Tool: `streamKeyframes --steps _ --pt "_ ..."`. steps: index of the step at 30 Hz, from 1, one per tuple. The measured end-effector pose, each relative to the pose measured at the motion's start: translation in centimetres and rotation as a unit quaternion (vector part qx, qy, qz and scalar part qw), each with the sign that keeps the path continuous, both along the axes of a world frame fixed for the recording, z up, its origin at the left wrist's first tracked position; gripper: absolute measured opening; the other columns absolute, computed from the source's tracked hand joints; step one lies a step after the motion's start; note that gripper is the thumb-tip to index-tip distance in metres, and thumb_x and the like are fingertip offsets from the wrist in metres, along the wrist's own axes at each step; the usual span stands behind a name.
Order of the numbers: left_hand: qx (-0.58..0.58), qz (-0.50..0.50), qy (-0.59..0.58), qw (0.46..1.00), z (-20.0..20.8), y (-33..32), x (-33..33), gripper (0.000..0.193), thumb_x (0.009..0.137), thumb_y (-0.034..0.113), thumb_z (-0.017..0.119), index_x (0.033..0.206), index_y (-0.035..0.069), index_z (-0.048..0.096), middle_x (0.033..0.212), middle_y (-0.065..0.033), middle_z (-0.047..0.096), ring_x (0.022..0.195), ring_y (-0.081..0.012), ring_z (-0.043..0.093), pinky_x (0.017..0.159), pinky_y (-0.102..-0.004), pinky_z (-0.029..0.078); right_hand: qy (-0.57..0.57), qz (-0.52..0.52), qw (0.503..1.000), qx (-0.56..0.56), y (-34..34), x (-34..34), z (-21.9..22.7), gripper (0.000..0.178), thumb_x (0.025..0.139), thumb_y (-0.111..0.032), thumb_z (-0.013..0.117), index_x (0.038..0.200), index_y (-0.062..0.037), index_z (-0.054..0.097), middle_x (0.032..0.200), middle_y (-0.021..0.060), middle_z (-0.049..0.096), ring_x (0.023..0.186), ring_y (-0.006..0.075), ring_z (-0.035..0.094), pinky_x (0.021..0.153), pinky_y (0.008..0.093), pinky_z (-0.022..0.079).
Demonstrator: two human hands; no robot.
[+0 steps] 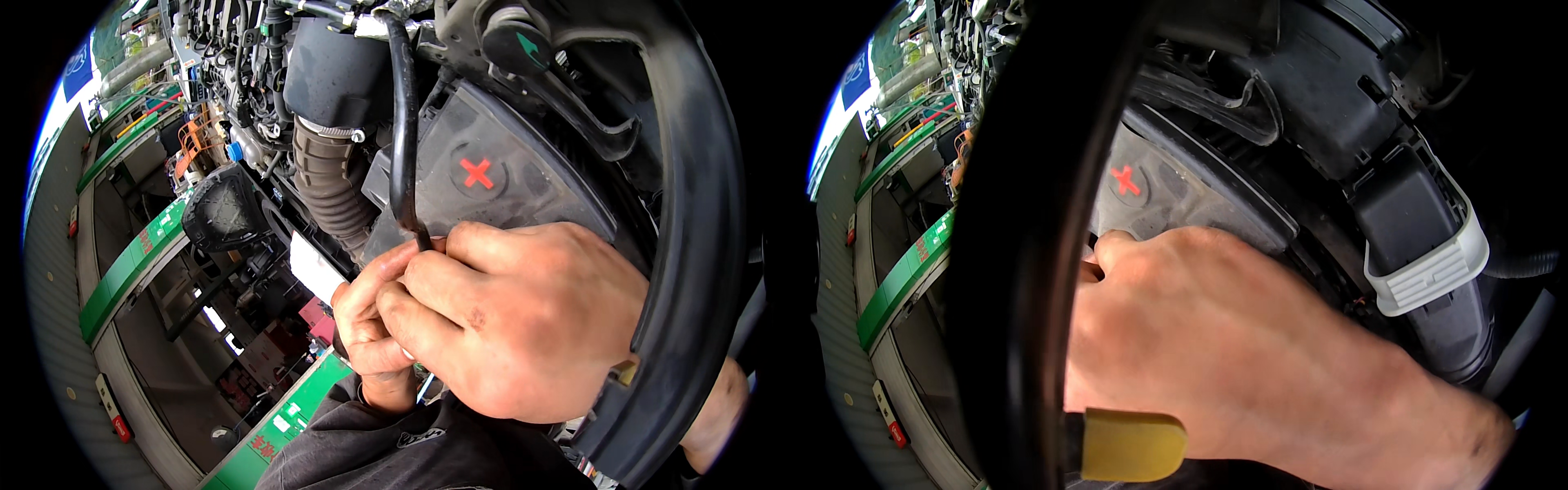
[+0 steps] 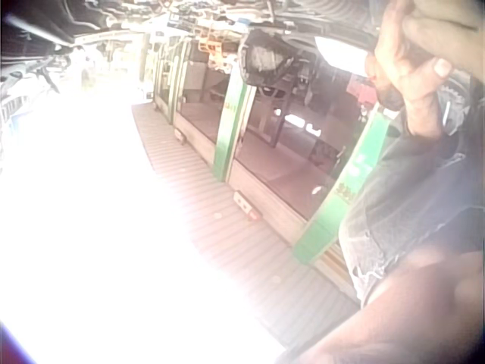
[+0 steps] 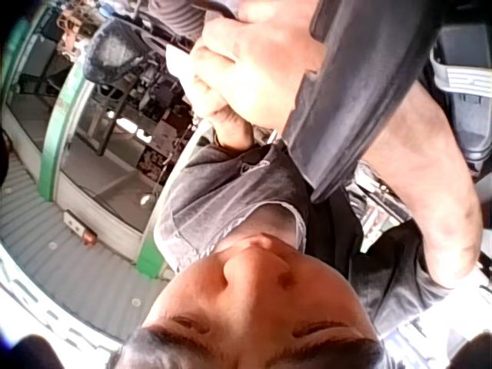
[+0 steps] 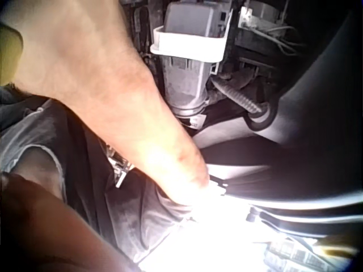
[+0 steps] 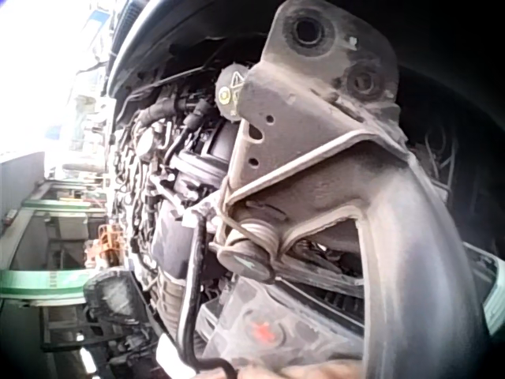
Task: The person manipulates an electrical connector on a car engine and uses a pair of shears to cut a cable tie near a battery.
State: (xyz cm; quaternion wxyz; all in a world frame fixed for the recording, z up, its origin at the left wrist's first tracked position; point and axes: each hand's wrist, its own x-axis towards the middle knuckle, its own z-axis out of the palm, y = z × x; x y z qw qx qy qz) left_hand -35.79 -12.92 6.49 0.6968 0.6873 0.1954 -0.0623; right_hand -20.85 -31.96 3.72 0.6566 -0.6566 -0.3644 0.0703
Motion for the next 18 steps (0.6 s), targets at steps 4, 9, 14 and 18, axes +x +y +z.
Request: streamKeyframes --steps 4,9,14,18 --pt "-0.002 0.005 0.018 1.000 -0.4 0.4 -0.8 0.094 0.056 0.026 0.082 0.134 -0.017 0.053 0.130 -0.0290 0.063 0.119 -0.0346 0.065 0.107 -0.0398 0.048 -0.065 0.053 0.994 -0.076 -1.0 1.3 0.4 0.019 0.076 -0.013 0.066 0.092 -0.0031 0.069 0.079 0.0017 0.060 0.066 0.0160 0.060 0.050 0.0283 0.052" --pt "-0.060 0.009 -0.010 0.998 -0.3 -1.3 0.9 0.091 0.057 0.020 0.080 0.134 -0.018 0.051 0.129 -0.0302 0.063 0.119 -0.0362 0.064 0.107 -0.0415 0.047 -0.055 0.047 0.996 -0.059 -1.0 1.1 0.4 0.018 0.075 -0.010 0.067 0.092 -0.0029 0.069 0.079 0.0023 0.061 0.067 0.0166 0.062 0.054 0.0285 0.054" --pt "-0.047 -0.027 0.024 0.998 0.0 -1.0 1.4 0.089 0.060 0.017 0.080 0.135 -0.019 0.049 0.126 -0.0295 0.064 0.115 -0.0352 0.066 0.105 -0.0407 0.048 0.043 0.006 0.999 0.009 -1.0 0.3 0.1 0.019 0.075 -0.009 0.067 0.092 -0.0022 0.069 0.081 0.0037 0.063 0.067 0.0182 0.063 0.055 0.0294 0.053" --pt "-0.095 0.042 0.090 0.991 1.0 -1.9 2.1 0.088 0.063 0.011 0.078 0.138 -0.017 0.045 0.124 -0.0274 0.065 0.109 -0.0313 0.068 0.094 -0.0365 0.055 0.004 0.130 0.991 -0.031 -1.9 2.0 0.3 0.027 0.072 -0.005 0.069 0.098 -0.0004 0.068 0.085 0.0071 0.065 0.070 0.0245 0.064 0.061 0.0349 0.055"
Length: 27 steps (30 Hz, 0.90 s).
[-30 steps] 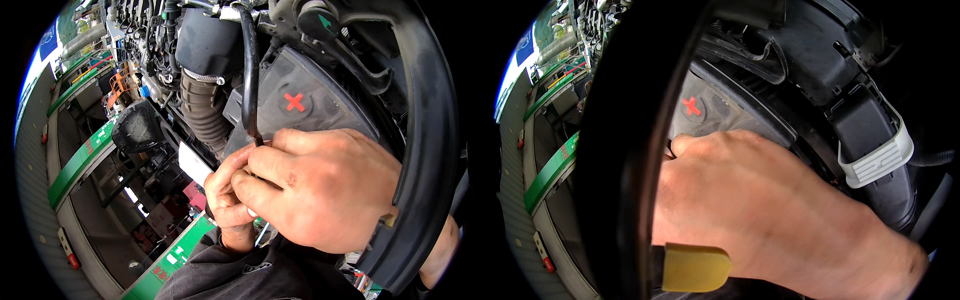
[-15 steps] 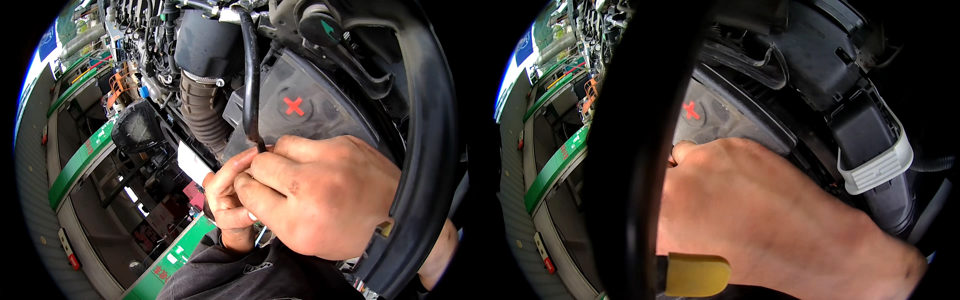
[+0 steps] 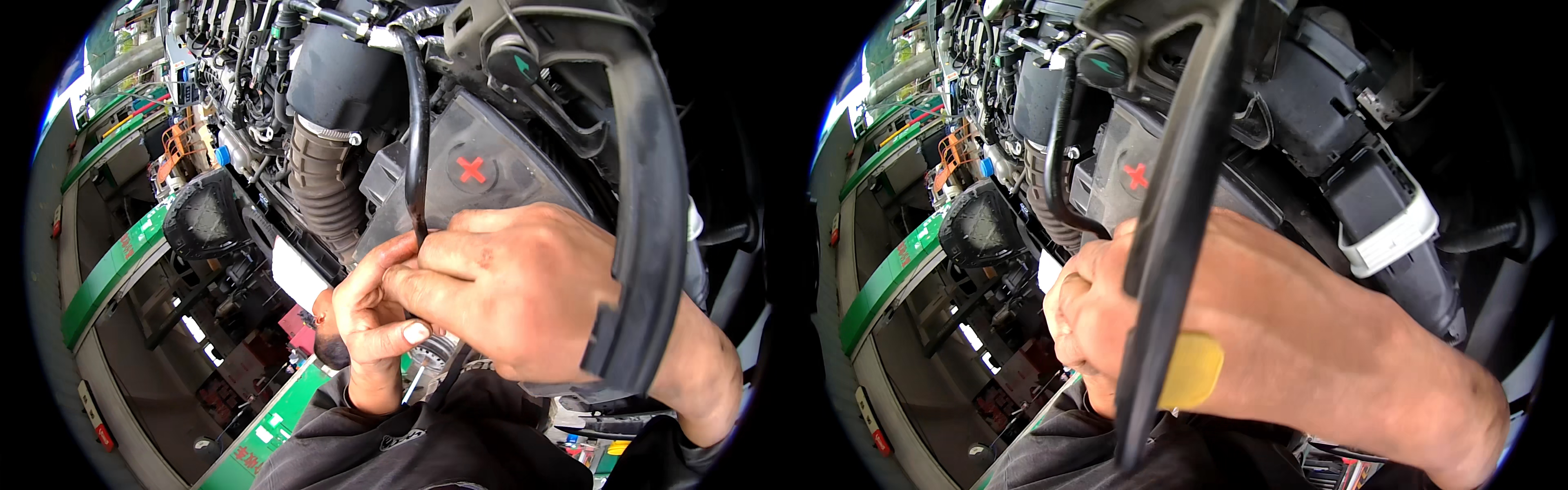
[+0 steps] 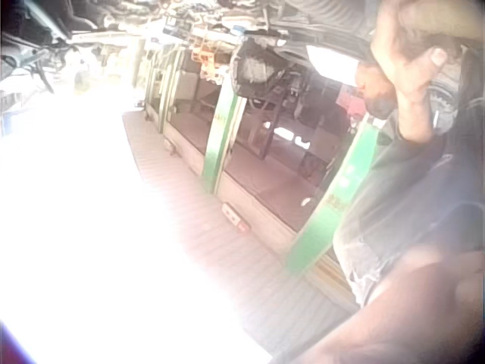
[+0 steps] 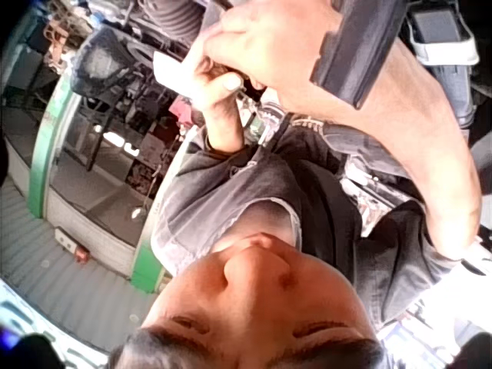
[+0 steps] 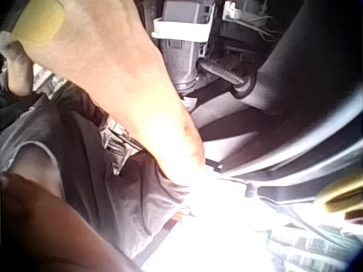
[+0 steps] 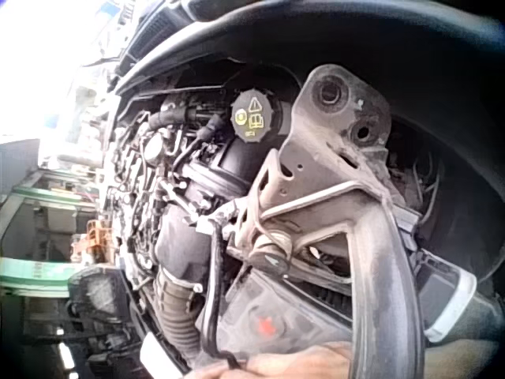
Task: The person manipulates an electrical connector on a car engine and uses a pair of shears to cut a cable tie near a battery.
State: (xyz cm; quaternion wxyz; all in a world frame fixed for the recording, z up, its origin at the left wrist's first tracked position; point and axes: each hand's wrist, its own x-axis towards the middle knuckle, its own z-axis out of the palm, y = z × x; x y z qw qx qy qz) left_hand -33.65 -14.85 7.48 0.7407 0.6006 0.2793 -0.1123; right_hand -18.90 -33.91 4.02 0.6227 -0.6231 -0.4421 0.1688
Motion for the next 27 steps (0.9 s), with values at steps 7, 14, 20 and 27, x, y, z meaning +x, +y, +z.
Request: streamKeyframes --steps 7,14,20,27 --pt "-0.003 0.032 -0.073 0.997 0.8 -2.9 2.4 0.078 0.077 -0.008 0.071 0.146 -0.002 0.035 0.102 -0.0155 0.067 0.078 -0.0131 0.065 0.064 -0.0194 0.050 0.052 0.047 0.994 -0.086 -0.7 0.2 1.2 0.035 0.077 0.007 0.072 0.109 -0.0004 0.060 0.093 0.0141 0.070 0.087 0.0333 0.071 0.071 0.0410 0.057" --pt "0.166 0.005 -0.104 0.981 -0.7 -3.0 1.3 0.045 0.073 0.003 0.079 0.116 -0.004 0.067 0.077 -0.0020 0.064 0.054 0.0001 0.051 0.052 -0.0177 0.042 0.030 0.017 0.994 -0.100 0.0 -0.9 1.7 0.032 0.080 0.012 0.069 0.108 0.0001 0.058 0.093 0.0140 0.071 0.087 0.0266 0.075 0.072 0.0326 0.060" --pt "0.174 0.009 -0.130 0.976 -0.7 -3.5 1.4 0.041 0.072 0.015 0.080 0.109 -0.001 0.071 0.076 -0.0079 0.067 0.055 -0.0073 0.057 0.055 -0.0253 0.049 0.033 -0.020 0.989 -0.141 -0.8 -1.9 2.4 0.040 0.082 0.008 0.069 0.120 0.0001 0.056 0.092 0.0104 0.070 0.084 0.0206 0.074 0.075 0.0313 0.057" --pt "0.210 0.003 -0.169 0.963 -1.6 -3.6 1.5 0.041 0.075 0.023 0.077 0.106 -0.002 0.074 0.064 -0.0046 0.067 0.057 -0.0081 0.059 0.053 -0.0276 0.047 -0.015 -0.187 0.943 -0.275 -5.9 -12.4 11.9 0.037 0.091 -0.001 0.068 0.128 0.0000 0.061 0.113 0.0119 0.070 0.108 0.0209 0.068 0.093 0.0324 0.054"
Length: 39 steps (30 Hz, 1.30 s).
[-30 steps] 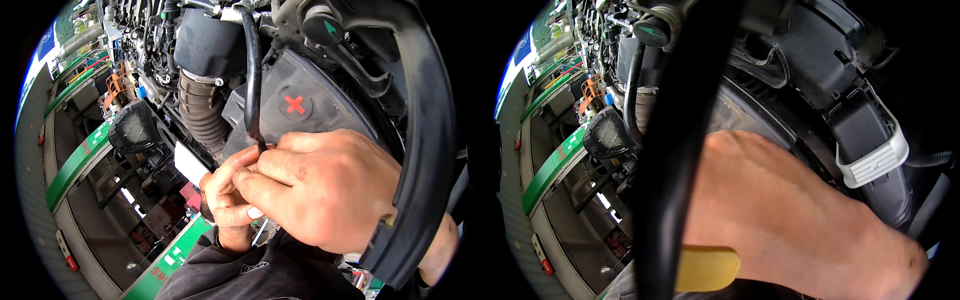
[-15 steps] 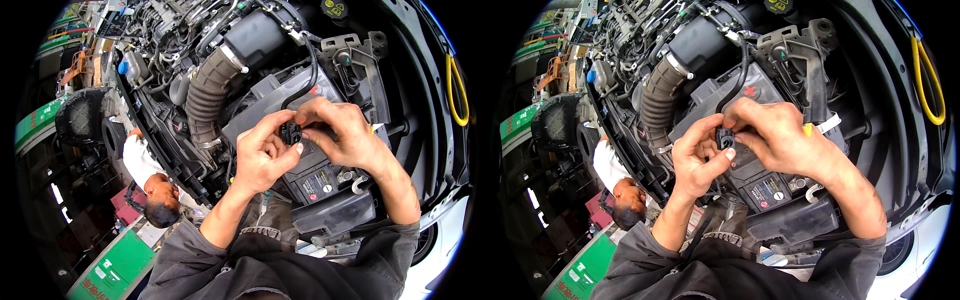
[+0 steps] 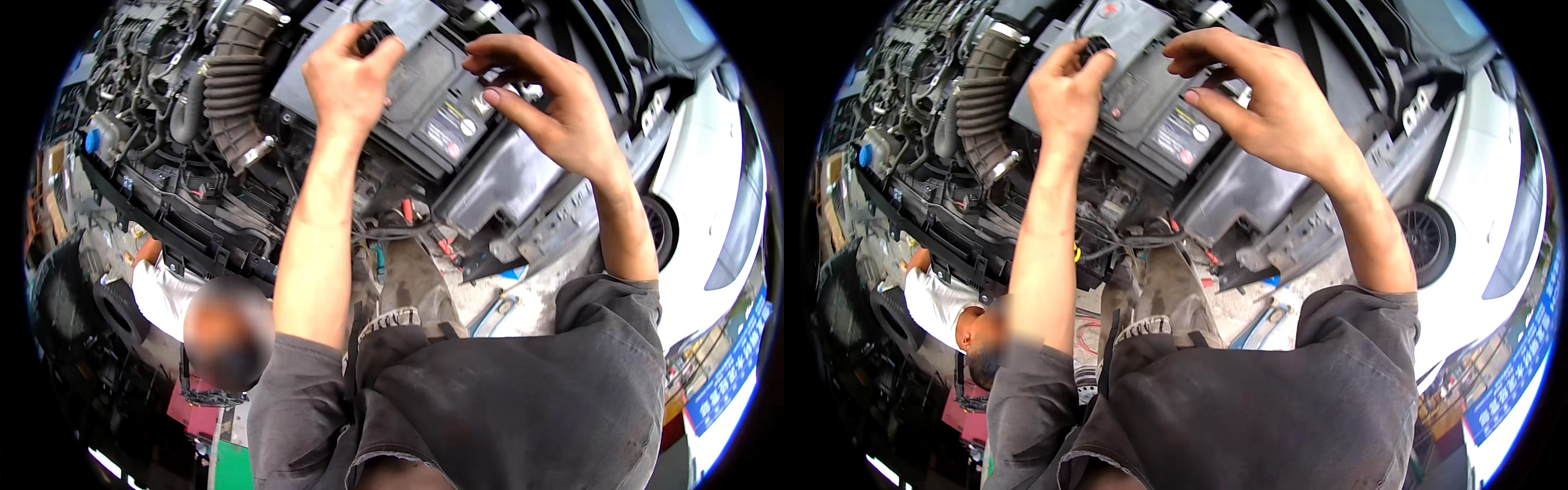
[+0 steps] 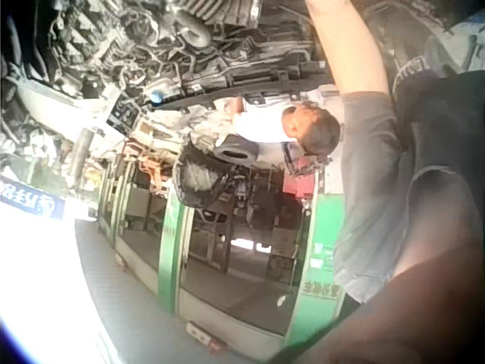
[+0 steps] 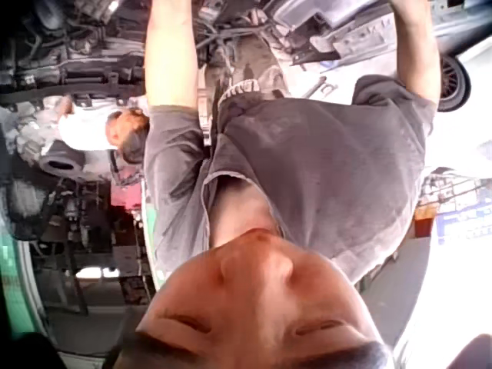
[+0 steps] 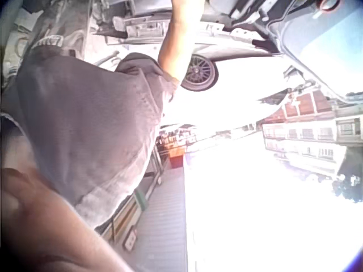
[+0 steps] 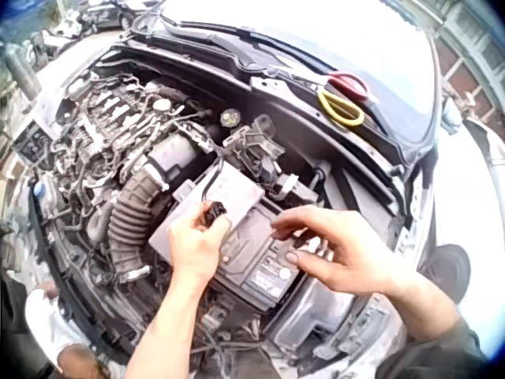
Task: The person manipulates an electrical connector on a car engine and uses a pair of shears to cut a cable tie near a battery.
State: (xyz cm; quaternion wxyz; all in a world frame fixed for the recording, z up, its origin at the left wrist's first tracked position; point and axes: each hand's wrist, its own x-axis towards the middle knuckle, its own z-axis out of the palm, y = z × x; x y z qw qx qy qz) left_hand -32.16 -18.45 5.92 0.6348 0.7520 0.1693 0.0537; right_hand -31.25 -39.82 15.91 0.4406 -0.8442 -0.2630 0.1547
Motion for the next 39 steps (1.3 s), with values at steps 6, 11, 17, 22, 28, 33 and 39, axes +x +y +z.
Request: streamKeyframes --steps 6,11,17,22,28,33,39 --pt "-0.038 -0.032 -0.056 0.997 -2.7 1.3 1.5 0.046 0.079 0.021 0.080 0.115 -0.007 0.070 0.073 -0.0057 0.069 0.053 -0.0071 0.057 0.051 -0.0232 0.045 0.299 -0.341 0.879 0.148 -6.9 -27.7 7.3 0.019 0.095 -0.005 0.068 0.112 0.0029 0.065 0.090 0.0106 0.072 0.083 0.0160 0.070 0.076 0.0274 0.055" --pt "-0.089 -0.061 -0.042 0.993 -3.4 -0.3 1.9 0.038 0.080 0.020 0.079 0.108 -0.005 0.072 0.073 -0.0074 0.069 0.050 -0.0089 0.057 0.046 -0.0238 0.043 0.464 -0.485 0.739 0.056 -3.2 -52.1 4.1 0.017 0.096 -0.004 0.067 0.112 0.0022 0.065 0.089 0.0063 0.072 0.079 0.0116 0.068 0.069 0.0245 0.052" --pt "-0.093 -0.080 -0.025 0.992 -3.3 2.2 2.2 0.028 0.082 0.019 0.076 0.100 -0.003 0.073 0.073 -0.0077 0.069 0.048 -0.0098 0.056 0.042 -0.0242 0.041 0.563 -0.469 0.672 0.108 4.5 -61.4 3.5 0.017 0.098 -0.003 0.065 0.114 0.0014 0.066 0.095 0.0058 0.073 0.084 0.0118 0.069 0.075 0.0256 0.054" --pt "-0.075 -0.067 0.001 0.995 -1.4 1.9 1.4 0.029 0.082 0.020 0.076 0.100 -0.003 0.073 0.071 -0.0068 0.067 0.048 -0.0092 0.054 0.041 -0.0243 0.040 0.468 -0.524 0.695 0.152 2.9 -62.5 4.0 0.017 0.098 -0.003 0.064 0.113 0.0040 0.065 0.094 0.0088 0.073 0.084 0.0139 0.070 0.074 0.0264 0.054" --pt "-0.117 -0.084 0.035 0.989 -1.3 0.4 1.9 0.026 0.084 0.020 0.072 0.103 0.002 0.072 0.068 -0.0058 0.063 0.044 -0.0092 0.050 0.038 -0.0254 0.035 0.247 -0.619 0.735 0.125 -3.0 -60.0 6.7 0.013 0.096 -0.002 0.065 0.108 0.0041 0.066 0.088 0.0118 0.073 0.081 0.0167 0.070 0.070 0.0286 0.054" --pt "-0.152 -0.127 0.029 0.980 -1.1 1.8 2.1 0.032 0.085 0.018 0.070 0.110 -0.002 0.069 0.073 -0.0092 0.064 0.045 -0.0130 0.055 0.039 -0.0262 0.040 0.075 -0.519 0.844 0.110 -8.1 -42.0 9.2 0.014 0.094 0.000 0.066 0.107 0.0045 0.068 0.095 0.0099 0.073 0.087 0.0143 0.069 0.075 0.0253 0.053" --pt "-0.174 -0.158 0.054 0.970 0.3 3.3 1.4 0.022 0.088 0.018 0.068 0.090 -0.004 0.067 0.073 -0.0104 0.064 0.047 -0.0165 0.061 0.040 -0.0280 0.046 -0.228 -0.242 0.942 -0.040 -10.7 -5.2 10.8 0.037 0.086 -0.011 0.073 0.121 -0.0020 0.067 0.115 0.0164 0.071 0.109 0.0298 0.069 0.096 0.0346 0.052"
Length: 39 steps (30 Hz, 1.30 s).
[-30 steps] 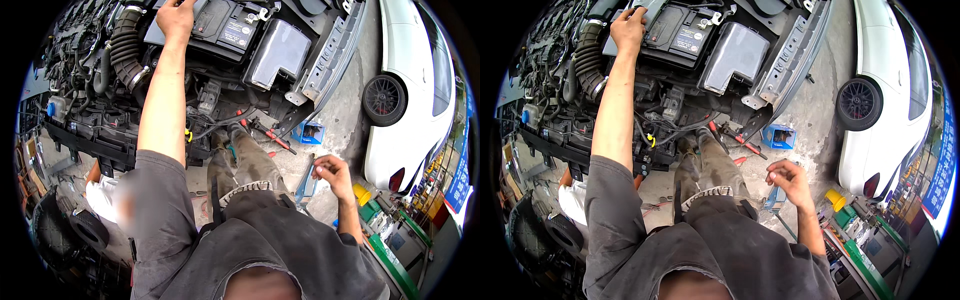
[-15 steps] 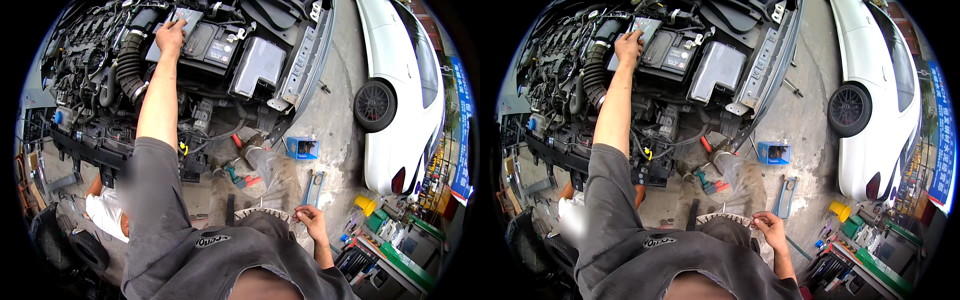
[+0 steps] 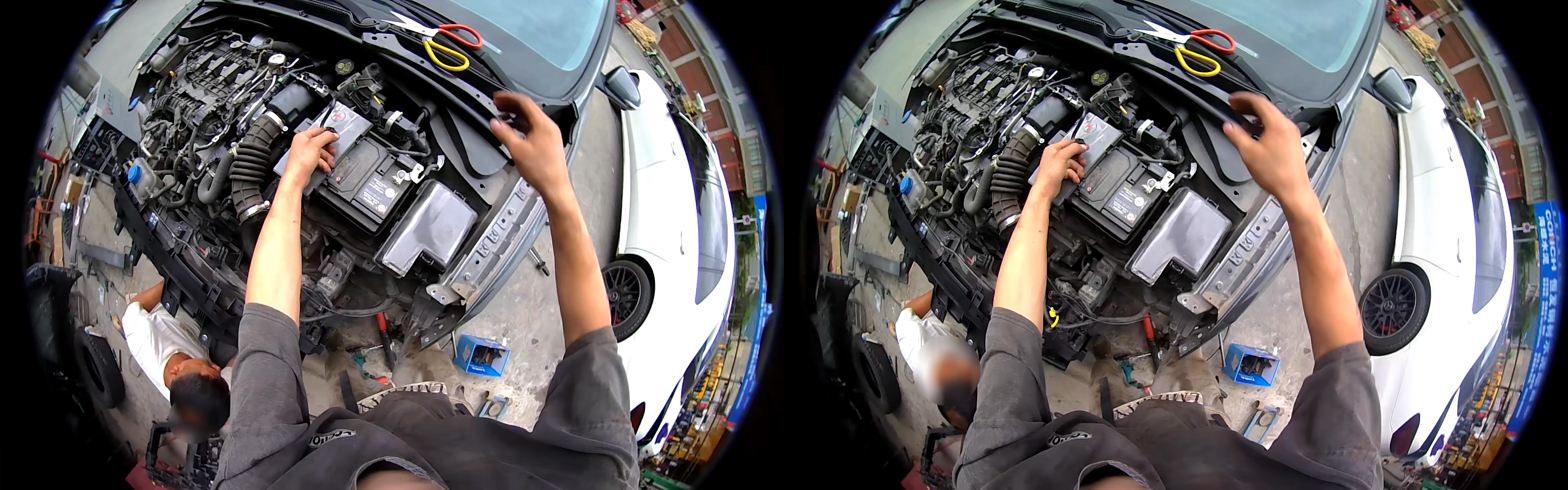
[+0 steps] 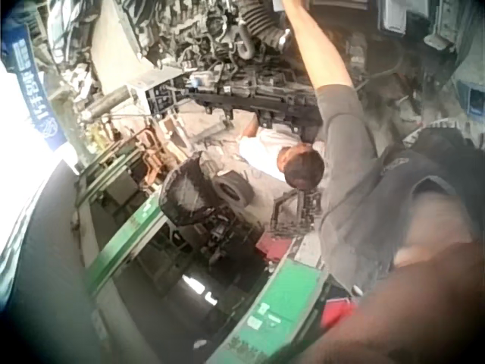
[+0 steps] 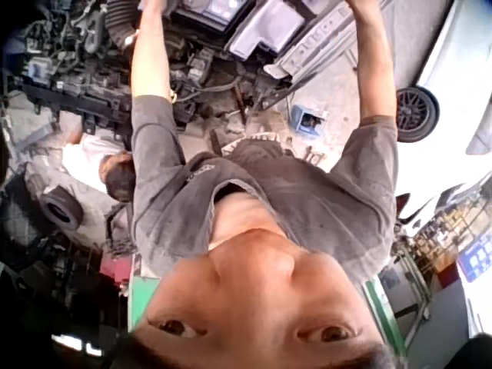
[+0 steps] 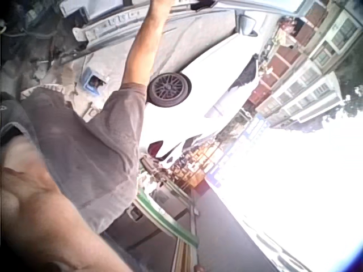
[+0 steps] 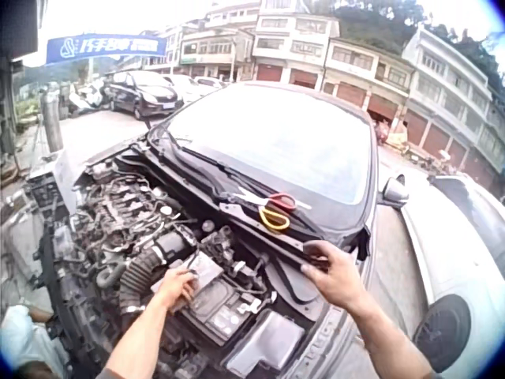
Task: The person manipulates an electrical connector on a car engine and uses a pair of shears to cut a cable tie near a battery.
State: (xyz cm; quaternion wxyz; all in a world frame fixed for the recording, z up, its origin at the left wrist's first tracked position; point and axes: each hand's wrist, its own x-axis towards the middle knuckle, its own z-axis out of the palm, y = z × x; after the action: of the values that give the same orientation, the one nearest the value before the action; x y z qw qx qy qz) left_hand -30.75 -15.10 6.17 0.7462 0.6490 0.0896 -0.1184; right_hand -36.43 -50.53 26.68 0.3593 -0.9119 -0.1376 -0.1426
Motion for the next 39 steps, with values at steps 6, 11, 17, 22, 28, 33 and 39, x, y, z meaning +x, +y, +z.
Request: streamKeyframes --steps 6,11,17,22,28,33,39 --pt "0.063 0.043 0.011 0.997 0.9 -1.6 -0.1 0.018 0.088 0.016 0.064 0.087 -0.002 0.064 0.071 -0.0094 0.062 0.046 -0.0142 0.058 0.038 -0.0253 0.042 0.028 -0.017 0.916 -0.400 0.7 24.0 -4.3 0.074 0.084 -0.015 0.065 0.152 -0.0109 0.037 0.139 0.0205 0.056 0.130 0.0356 0.055 0.107 0.0455 0.047" --pt "0.090 0.044 0.029 0.995 1.7 -0.8 -0.9 0.018 0.088 0.017 0.063 0.083 0.000 0.059 0.072 -0.0079 0.060 0.047 -0.0118 0.057 0.039 -0.0232 0.041 -0.029 -0.005 0.884 -0.466 1.6 25.6 -7.4 0.083 0.077 -0.011 0.067 0.154 -0.0138 0.036 0.133 0.0224 0.058 0.125 0.0369 0.059 0.102 0.0499 0.051" --pt "0.013 0.069 0.073 0.995 1.0 -1.7 -0.2 0.042 0.102 0.047 0.050 0.098 0.005 0.055 0.078 -0.0110 0.060 0.048 -0.0139 0.056 0.038 -0.0205 0.039 -0.026 0.019 0.885 -0.465 -0.4 28.6 -8.9 0.090 0.074 -0.013 0.066 0.158 -0.0169 0.033 0.131 0.0271 0.057 0.114 0.0409 0.065 0.099 0.0485 0.054" --pt "-0.007 0.062 0.156 0.986 1.9 -2.5 1.4 0.052 0.104 0.058 0.039 0.097 0.007 0.053 0.072 -0.0090 0.055 0.043 -0.0150 0.053 0.035 -0.0219 0.035 0.086 0.002 0.902 -0.422 0.7 27.0 -4.0 0.069 0.081 -0.031 0.067 0.141 -0.0041 0.047 0.118 0.0249 0.067 0.106 0.0412 0.066 0.092 0.0446 0.054" --pt "-0.048 0.059 0.174 0.982 2.0 -2.0 0.6 0.066 0.101 0.069 0.034 0.076 0.009 0.050 0.056 0.0002 0.038 0.040 -0.0141 0.047 0.037 -0.0235 0.031 0.205 0.100 0.974 0.007 -0.8 21.9 -2.1 0.078 0.084 -0.032 0.072 0.152 -0.0109 0.041 0.112 0.0149 0.069 0.092 0.0276 0.070 0.084 0.0386 0.054" --pt "-0.107 0.072 0.150 0.980 1.3 -3.7 2.4 0.071 0.102 0.068 0.029 0.062 0.010 0.042 0.052 0.0019 0.030 0.040 -0.0144 0.040 0.038 -0.0262 0.026 0.360 0.186 0.854 0.327 -4.8 13.0 -7.1 0.078 0.082 -0.038 0.078 0.144 -0.0056 0.043 0.099 0.0094 0.061 0.083 0.0184 0.064 0.076 0.0283 0.052" --pt "-0.080 0.130 0.143 0.978 3.2 -2.9 1.7 0.066 0.103 0.054 0.020 0.056 0.010 0.035 0.048 -0.0012 0.027 0.040 -0.0179 0.030 0.038 -0.0299 0.024 0.629 0.265 0.502 0.531 3.8 7.2 -11.7 0.072 0.083 -0.049 0.080 0.127 -0.0025 0.047 0.096 0.0061 0.053 0.083 0.0138 0.054 0.071 0.0232 0.045"
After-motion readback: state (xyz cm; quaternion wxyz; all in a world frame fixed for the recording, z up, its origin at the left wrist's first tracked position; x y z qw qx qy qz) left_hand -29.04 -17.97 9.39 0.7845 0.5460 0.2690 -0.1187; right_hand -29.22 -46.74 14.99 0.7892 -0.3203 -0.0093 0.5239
